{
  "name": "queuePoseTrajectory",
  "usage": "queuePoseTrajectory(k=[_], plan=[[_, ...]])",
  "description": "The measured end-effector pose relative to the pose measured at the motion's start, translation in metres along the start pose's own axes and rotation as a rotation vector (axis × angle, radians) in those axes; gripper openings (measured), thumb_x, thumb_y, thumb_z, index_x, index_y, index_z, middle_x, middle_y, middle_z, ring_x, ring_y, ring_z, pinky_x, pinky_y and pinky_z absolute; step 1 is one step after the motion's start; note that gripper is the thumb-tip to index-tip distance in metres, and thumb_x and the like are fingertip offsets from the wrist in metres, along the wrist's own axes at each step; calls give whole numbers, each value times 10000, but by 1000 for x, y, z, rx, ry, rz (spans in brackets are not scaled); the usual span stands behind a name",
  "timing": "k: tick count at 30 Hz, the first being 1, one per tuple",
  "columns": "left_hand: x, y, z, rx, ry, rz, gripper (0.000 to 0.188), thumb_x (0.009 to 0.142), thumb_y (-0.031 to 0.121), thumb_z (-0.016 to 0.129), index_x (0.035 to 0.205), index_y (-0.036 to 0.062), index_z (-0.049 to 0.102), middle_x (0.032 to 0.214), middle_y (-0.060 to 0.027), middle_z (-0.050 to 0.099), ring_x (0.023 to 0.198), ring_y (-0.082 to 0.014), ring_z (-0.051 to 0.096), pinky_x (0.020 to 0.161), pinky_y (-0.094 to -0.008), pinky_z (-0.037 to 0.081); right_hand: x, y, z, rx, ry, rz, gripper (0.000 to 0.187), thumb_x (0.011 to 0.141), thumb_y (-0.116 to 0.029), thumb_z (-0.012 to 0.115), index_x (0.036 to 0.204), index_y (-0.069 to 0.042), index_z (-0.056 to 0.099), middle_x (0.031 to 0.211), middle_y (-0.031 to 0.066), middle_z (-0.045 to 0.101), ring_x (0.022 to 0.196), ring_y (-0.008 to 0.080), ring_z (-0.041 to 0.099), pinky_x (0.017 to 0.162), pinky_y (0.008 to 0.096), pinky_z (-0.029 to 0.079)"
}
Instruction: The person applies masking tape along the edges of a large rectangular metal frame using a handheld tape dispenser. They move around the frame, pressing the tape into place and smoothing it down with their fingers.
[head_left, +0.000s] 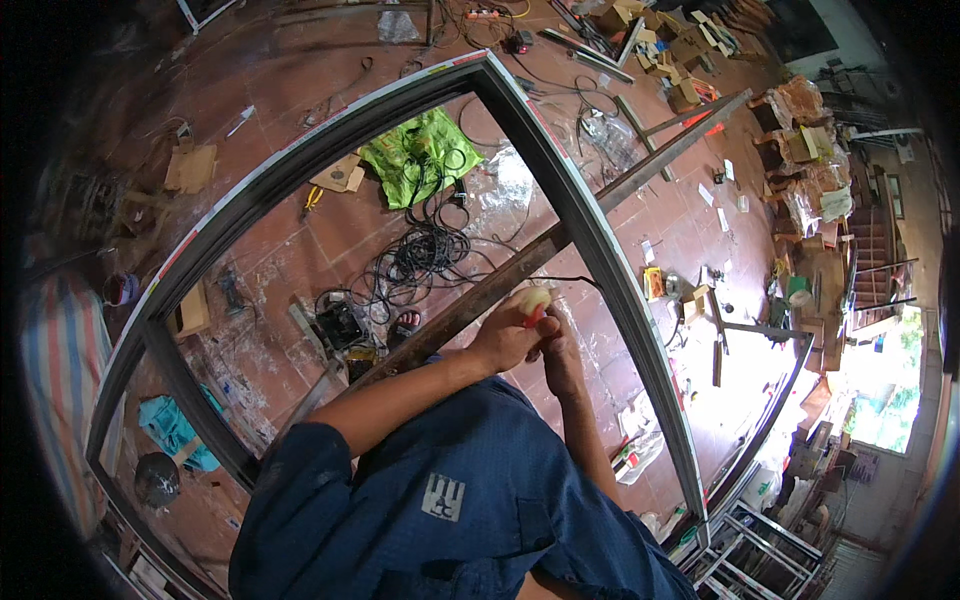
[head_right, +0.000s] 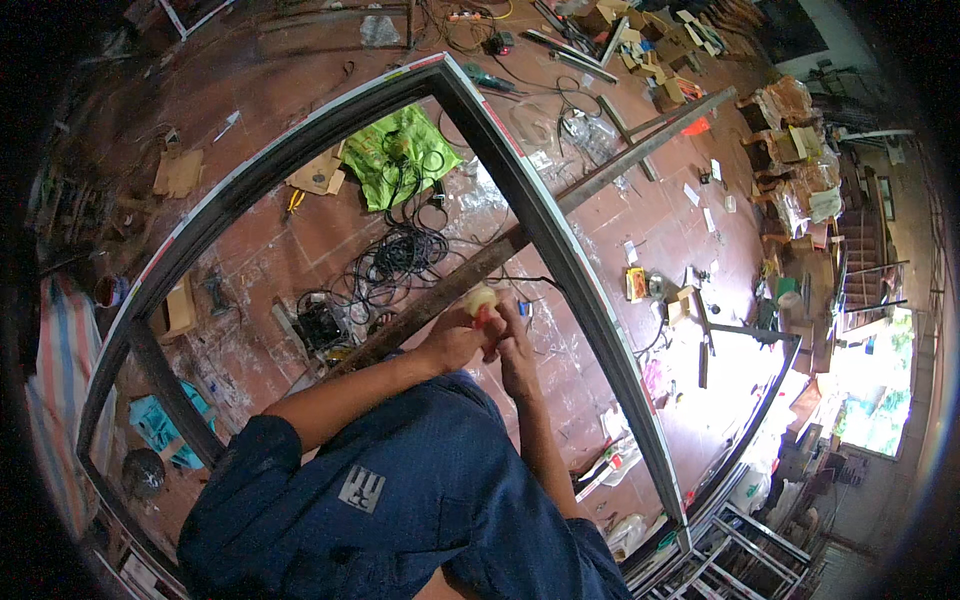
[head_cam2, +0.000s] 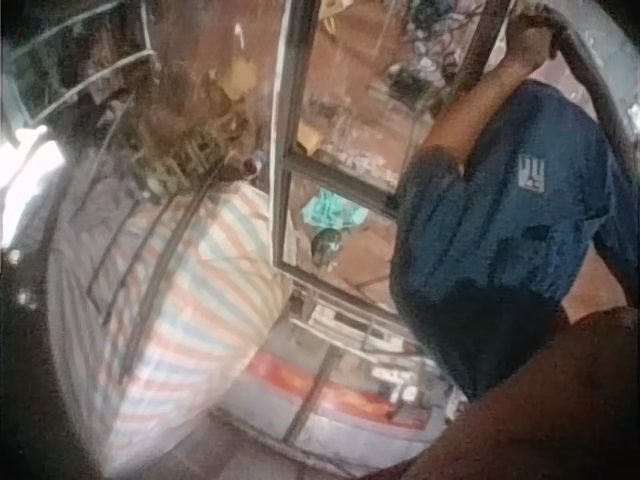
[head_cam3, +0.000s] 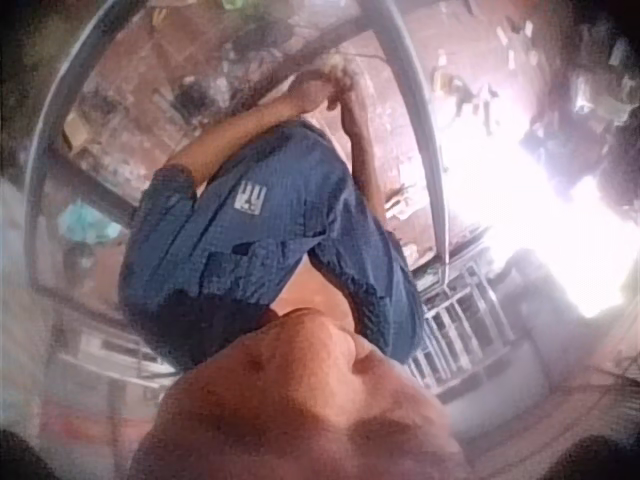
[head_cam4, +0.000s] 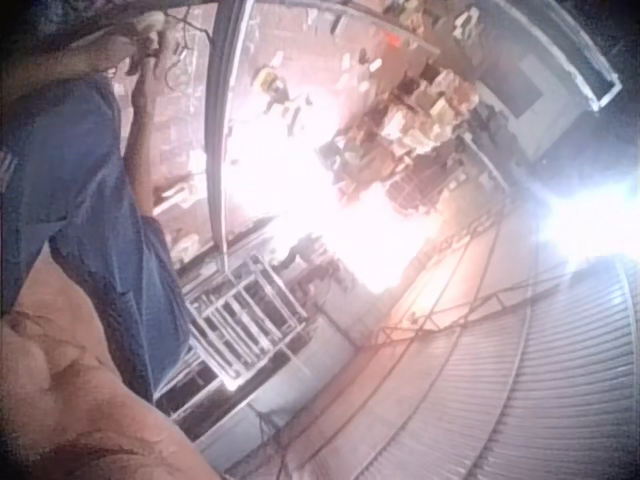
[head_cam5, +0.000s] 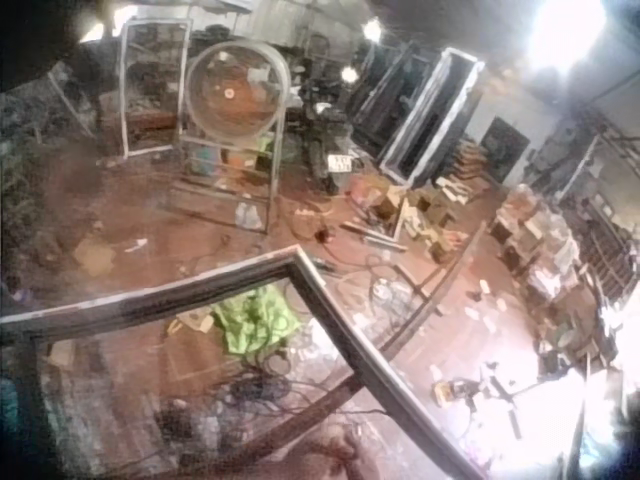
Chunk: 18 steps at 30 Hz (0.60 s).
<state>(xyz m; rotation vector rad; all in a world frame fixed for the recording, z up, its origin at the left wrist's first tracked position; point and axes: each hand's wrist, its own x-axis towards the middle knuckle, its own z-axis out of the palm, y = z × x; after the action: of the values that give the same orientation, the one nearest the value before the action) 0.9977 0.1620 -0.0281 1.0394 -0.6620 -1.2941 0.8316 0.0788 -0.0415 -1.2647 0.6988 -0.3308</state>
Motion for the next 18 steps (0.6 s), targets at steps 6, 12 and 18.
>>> queuePoseTrajectory(k=[6,12,18], plan=[[33,-40,9,384,-120,169,592,936,469,699,1324,34,592,1222,-190,611,1217,-331,588,1051,-420,461,-20,-3,-6,-142,169,-57,768,827,-389,856,1410,3,547,1108,52,633,925,168,642,742,357,548],[49,-88,0,333,-246,-65,966,810,683,760,1461,15,506,1332,-185,582,1235,-292,571,1008,-379,489,-14,-44,-37,-1183,352,-15,293,891,-228,785,1014,-32,603,1038,206,667,901,370,682,749,441,531],[88,-129,10,989,179,-213,984,803,547,814,1488,-60,454,1441,-298,544,1393,-415,489,1164,-451,402,-3,-52,-98,-1309,208,-475,332,802,-150,803,1000,-16,572,1447,234,566,1250,407,582,1006,474,465]])
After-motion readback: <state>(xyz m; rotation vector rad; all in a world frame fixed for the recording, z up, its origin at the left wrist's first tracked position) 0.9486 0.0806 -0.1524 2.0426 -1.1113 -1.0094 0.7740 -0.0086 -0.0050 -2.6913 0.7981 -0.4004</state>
